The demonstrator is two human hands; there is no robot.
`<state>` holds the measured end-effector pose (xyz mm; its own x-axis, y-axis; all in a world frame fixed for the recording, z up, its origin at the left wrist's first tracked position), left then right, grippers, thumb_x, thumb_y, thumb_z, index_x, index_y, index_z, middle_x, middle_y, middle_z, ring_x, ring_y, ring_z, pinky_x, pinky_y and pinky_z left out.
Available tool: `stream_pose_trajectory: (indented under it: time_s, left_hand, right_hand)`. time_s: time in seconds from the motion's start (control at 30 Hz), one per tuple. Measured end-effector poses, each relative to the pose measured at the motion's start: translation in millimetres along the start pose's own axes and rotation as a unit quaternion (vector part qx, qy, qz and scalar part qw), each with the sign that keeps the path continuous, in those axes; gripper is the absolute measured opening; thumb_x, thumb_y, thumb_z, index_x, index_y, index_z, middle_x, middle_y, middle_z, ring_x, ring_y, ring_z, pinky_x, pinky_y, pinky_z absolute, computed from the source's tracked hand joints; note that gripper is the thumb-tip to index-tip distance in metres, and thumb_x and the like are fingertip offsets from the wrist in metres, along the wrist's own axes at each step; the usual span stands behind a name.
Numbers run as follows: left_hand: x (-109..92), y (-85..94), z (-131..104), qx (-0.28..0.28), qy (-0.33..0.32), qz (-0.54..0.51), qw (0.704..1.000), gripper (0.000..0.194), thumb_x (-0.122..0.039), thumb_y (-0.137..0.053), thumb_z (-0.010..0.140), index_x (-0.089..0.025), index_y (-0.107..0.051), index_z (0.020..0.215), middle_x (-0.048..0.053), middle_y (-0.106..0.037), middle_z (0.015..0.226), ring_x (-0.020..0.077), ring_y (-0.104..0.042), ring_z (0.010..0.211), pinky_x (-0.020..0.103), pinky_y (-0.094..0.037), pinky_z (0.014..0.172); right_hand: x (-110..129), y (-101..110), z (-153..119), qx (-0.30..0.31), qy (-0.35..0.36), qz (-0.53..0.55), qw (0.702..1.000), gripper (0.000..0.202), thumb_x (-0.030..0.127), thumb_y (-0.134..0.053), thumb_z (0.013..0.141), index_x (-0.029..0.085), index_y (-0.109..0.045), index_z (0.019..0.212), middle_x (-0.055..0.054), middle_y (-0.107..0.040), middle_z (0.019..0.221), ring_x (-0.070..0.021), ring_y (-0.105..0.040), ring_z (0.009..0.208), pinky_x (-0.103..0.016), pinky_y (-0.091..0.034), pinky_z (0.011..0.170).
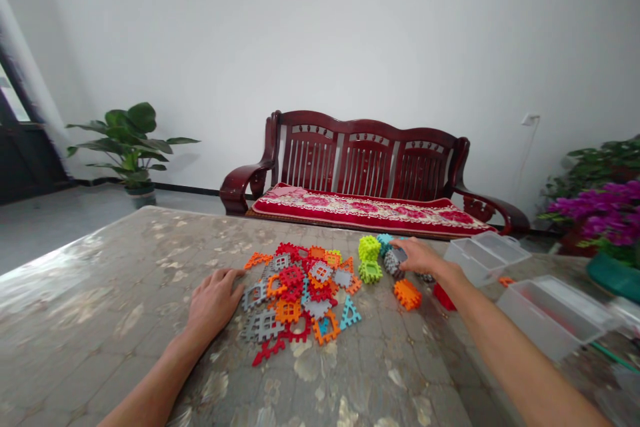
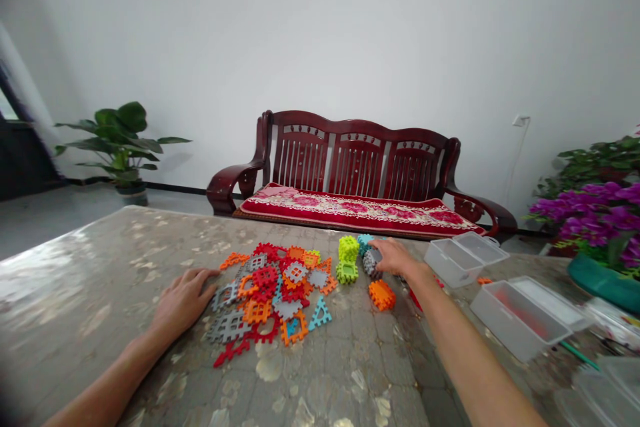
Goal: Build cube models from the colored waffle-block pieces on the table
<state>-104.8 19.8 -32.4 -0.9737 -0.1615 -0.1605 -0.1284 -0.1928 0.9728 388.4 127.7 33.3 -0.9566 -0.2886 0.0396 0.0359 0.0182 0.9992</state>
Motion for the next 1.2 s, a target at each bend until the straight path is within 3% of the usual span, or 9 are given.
stream_pose_trajectory:
  time_s: [0.13,0.23,0.4,0.5,0.63,0.77,0.9,1.07,1.2]
  left_hand:
    - [-1.7,1.8,-0.8,0.003,0.001,-0.005,1.000,0.042,-0.034,-0.040,0.094,-0.026,-0.064,0.127,0.007,-0.061,0.136,0.0273,-0.055,0.125,0.041,-0.042,0.103]
    - [-3.1,3.0,-1.4,0.009,0.005,-0.004,1.000,0.042,-0.034,-0.040,0.094,-0.027,-0.063,0.128,0.007,-0.061,0.136,0.0275,-0.055,0.125,0.041,-0.041,0.103]
    - [-3.7,3.3,-2.7,0.004,0.009,-0.011,1.000,0.040,-0.034,-0.040,0.095,-0.028,-0.064,0.127,0.007,-0.061,0.135,0.0265,-0.056,0.124,0.040,-0.041,0.103]
    - [-3.9,3.2,-3.4,0.003,0.004,-0.016,1.000,0.040,-0.033,-0.041,0.094,-0.027,-0.064,0.127,0.008,-0.061,0.135,0.0272,-0.055,0.124,0.041,-0.041,0.103]
    - [-4.5,5.1,-3.9,0.004,0.004,-0.013,1.000,0.041,-0.032,-0.041,0.094,-0.025,-0.064,0.127,0.009,-0.061,0.134,0.0280,-0.055,0.125,0.041,-0.041,0.103]
    - [-5.1,6.4,-4.1,0.005,0.001,-0.015,1.000,0.041,-0.033,-0.040,0.094,-0.024,-0.064,0.127,0.009,-0.062,0.133,0.0276,-0.056,0.123,0.041,-0.042,0.102]
    - [-5.1,6.8,-4.5,-0.001,0.001,-0.023,1.000,0.040,-0.032,-0.042,0.093,-0.024,-0.064,0.126,0.009,-0.062,0.132,0.0280,-0.055,0.123,0.042,-0.041,0.102]
    - [-5.5,7.6,-4.9,-0.002,0.002,-0.022,1.000,0.041,-0.032,-0.041,0.093,-0.024,-0.065,0.126,0.010,-0.062,0.133,0.0282,-0.056,0.123,0.041,-0.042,0.101]
    - [-5.5,7.5,-4.8,-0.001,0.003,-0.019,1.000,0.041,-0.032,-0.041,0.093,-0.025,-0.065,0.126,0.009,-0.062,0.133,0.0280,-0.056,0.123,0.041,-0.042,0.101]
  right_hand:
    - [9.0,10.2,-5.4,-0.034,-0.001,0.009,0.999,0.073,0.016,-0.070,0.062,0.019,-0.062,0.135,-0.012,-0.065,0.133,-0.0342,-0.057,0.121,-0.042,-0.043,0.102]
    - [33.6,17.8,-7.8,-0.088,0.031,0.059,0.994,0.065,0.018,-0.068,0.066,0.021,-0.064,0.131,-0.010,-0.067,0.130,-0.0314,-0.057,0.121,-0.042,-0.042,0.104]
    - [120.8,-1.2,-6.2,-0.083,0.103,0.185,0.974,0.042,0.025,-0.060,0.081,0.019,-0.070,0.121,-0.009,-0.070,0.123,-0.0246,-0.062,0.115,-0.038,-0.044,0.104]
    - [173.7,-17.4,-6.8,-0.082,0.117,0.207,0.968,0.042,0.032,-0.063,0.084,0.019,-0.068,0.123,-0.011,-0.068,0.125,-0.0256,-0.060,0.117,-0.039,-0.043,0.104]
    - [210.8,-30.1,-8.7,-0.054,0.111,0.194,0.973,0.049,0.035,-0.070,0.081,0.018,-0.066,0.126,-0.012,-0.066,0.127,-0.0271,-0.058,0.120,-0.040,-0.041,0.105]
    - [216.7,-33.0,-10.5,-0.058,0.102,0.212,0.970,0.036,0.027,-0.068,0.082,0.019,-0.070,0.117,-0.010,-0.069,0.117,-0.0234,-0.061,0.112,-0.034,-0.044,0.098]
    - [211.9,-32.5,-12.0,-0.094,0.091,0.253,0.958,0.024,0.030,-0.059,0.090,0.021,-0.073,0.107,-0.007,-0.072,0.109,-0.0212,-0.063,0.103,-0.032,-0.045,0.094]
    - [188.2,-34.8,-14.2,-0.117,0.000,0.343,0.932,0.030,0.037,-0.050,0.092,0.019,-0.071,0.082,-0.002,-0.068,0.075,-0.0180,-0.062,0.073,-0.027,-0.046,0.068]
    - [161.6,-51.1,-24.1,-0.070,-0.075,0.487,0.868,0.030,0.035,-0.054,0.085,0.018,-0.069,0.104,-0.001,-0.070,0.079,-0.0168,-0.062,0.063,-0.026,-0.048,0.056]
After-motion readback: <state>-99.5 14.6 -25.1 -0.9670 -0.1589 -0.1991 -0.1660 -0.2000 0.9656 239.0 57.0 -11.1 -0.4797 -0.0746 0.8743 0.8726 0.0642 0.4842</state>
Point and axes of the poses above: each hand's wrist, its own z-axis towards the middle knuckle, its own y-axis out of the back of the hand, x = y × z, the point moved 4 cm from there along z, towards the middle knuckle
